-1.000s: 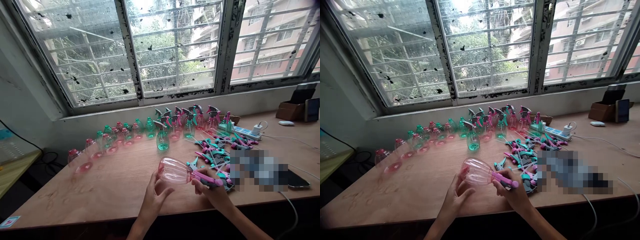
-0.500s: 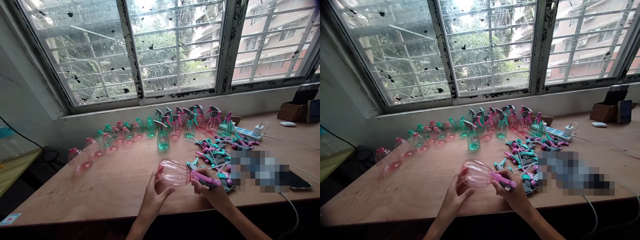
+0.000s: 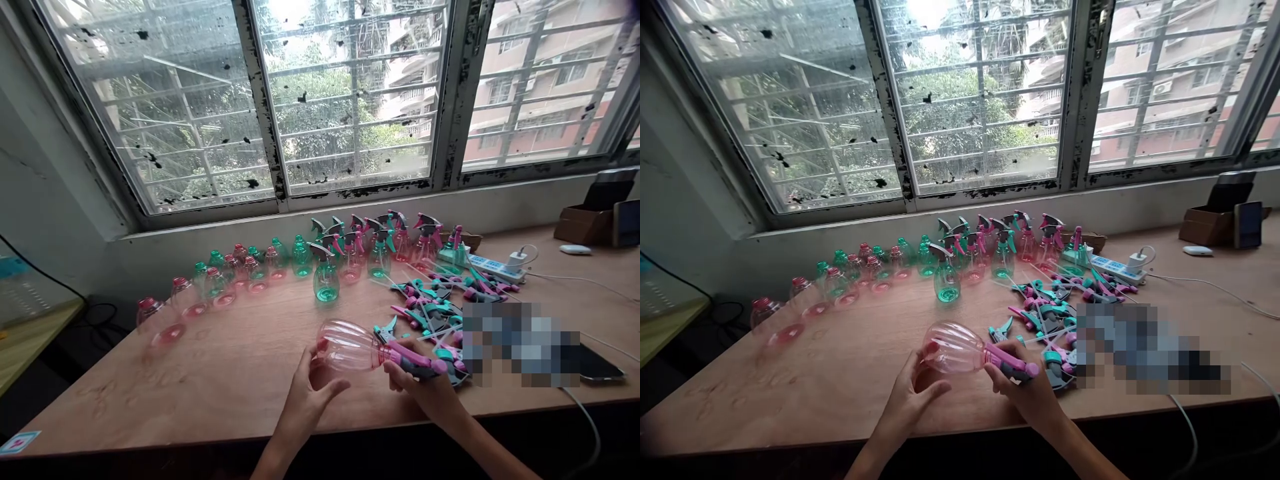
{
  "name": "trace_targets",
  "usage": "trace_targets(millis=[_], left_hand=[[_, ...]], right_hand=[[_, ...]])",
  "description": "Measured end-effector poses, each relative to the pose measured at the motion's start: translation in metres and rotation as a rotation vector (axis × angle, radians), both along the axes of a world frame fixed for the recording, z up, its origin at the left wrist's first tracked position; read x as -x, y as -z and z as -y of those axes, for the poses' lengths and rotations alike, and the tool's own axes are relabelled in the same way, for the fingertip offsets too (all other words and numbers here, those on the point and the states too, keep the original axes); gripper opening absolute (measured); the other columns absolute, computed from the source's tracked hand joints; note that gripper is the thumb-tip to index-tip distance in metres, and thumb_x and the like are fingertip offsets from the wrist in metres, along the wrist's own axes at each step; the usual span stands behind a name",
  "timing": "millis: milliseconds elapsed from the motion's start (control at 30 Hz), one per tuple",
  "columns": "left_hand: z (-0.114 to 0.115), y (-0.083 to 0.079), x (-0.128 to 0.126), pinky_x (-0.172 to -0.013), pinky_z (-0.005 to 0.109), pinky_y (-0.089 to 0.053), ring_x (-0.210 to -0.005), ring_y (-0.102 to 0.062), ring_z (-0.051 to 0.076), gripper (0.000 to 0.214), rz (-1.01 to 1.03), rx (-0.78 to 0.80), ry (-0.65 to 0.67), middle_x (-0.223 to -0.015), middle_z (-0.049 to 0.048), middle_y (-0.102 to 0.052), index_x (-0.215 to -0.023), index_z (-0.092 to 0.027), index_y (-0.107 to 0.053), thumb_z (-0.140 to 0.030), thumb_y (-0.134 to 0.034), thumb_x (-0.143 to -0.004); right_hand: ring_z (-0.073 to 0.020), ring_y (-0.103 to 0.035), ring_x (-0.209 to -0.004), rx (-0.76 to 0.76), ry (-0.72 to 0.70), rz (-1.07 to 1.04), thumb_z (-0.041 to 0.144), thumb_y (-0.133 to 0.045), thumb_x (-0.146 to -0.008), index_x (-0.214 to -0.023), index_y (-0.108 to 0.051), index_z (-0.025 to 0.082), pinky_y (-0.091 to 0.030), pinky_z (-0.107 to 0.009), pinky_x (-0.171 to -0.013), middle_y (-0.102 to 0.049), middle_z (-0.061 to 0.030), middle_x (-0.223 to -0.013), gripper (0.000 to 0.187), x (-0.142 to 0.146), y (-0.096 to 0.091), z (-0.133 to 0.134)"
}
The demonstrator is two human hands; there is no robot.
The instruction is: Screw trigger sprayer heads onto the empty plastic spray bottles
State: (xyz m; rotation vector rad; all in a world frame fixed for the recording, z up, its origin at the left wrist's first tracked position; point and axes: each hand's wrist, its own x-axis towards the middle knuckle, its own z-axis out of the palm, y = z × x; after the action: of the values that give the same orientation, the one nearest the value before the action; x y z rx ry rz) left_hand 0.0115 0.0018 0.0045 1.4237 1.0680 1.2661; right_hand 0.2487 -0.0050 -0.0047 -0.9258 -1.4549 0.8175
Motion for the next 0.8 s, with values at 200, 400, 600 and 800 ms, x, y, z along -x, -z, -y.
trace_targets(millis=[200, 400, 600, 800], left_hand=[[-0.0007, -0.0002, 0.0021, -0.104, 0.044, -0.048, -0.121, -0.062, 0.032, 0.041, -0.005, 0.01, -0.036, -0.128, 0.014, -0.066, -0.112, -0.019, -0.063, -0.052, -0.065, -0.087], [0.0005, -0.0052, -0.0025, -0.109, 0.042, -0.044, -0.127, -0.058, 0.029, 0.051, -0.024, -0.049, -0.028, -0.138, 0.0086, -0.062, -0.125, -0.024, -0.058, -0.04, -0.077, -0.08], [0.004, -0.0045, -0.0019, -0.109, 0.045, -0.042, -0.127, -0.057, 0.033, 0.043, -0.074, -0.05, -0.022, -0.129, 0.0126, -0.067, -0.111, -0.021, -0.062, -0.048, -0.075, -0.081], [-0.0011, -0.0001, 0.0012, -0.104, 0.042, -0.047, -0.124, -0.059, 0.031, 0.035, -0.081, -0.052, -0.012, -0.133, 0.0139, -0.062, -0.103, -0.019, -0.064, -0.052, -0.063, -0.09]], right_hand=[[-0.0178, -0.067, -0.051, -0.055, 0.029, 0.076, 0.036, -0.071, -0.087, -0.1, -0.063, 0.022, -0.055, -0.027, -0.048, -0.071, -0.0008, -0.07, 0.02, -0.0013, 0.0015, -0.0025], [-0.0173, -0.065, -0.048, 0.037, -0.005, 0.013, 0.045, -0.069, -0.088, -0.094, -0.063, 0.02, -0.053, -0.027, -0.046, -0.068, 0.0005, -0.062, 0.026, -0.0001, 0.0004, -0.0033], [-0.0168, -0.064, -0.049, 0.021, -0.032, 0.008, 0.044, -0.069, -0.088, -0.095, -0.062, 0.022, -0.053, -0.027, -0.047, -0.069, -0.0011, -0.07, 0.024, -0.0005, -0.0004, -0.0031], [-0.015, -0.061, -0.046, 0.035, -0.018, -0.049, 0.045, -0.07, -0.088, -0.091, -0.061, 0.021, -0.05, -0.026, -0.044, -0.066, 0.0016, -0.066, 0.025, 0.0012, -0.0034, -0.0006]])
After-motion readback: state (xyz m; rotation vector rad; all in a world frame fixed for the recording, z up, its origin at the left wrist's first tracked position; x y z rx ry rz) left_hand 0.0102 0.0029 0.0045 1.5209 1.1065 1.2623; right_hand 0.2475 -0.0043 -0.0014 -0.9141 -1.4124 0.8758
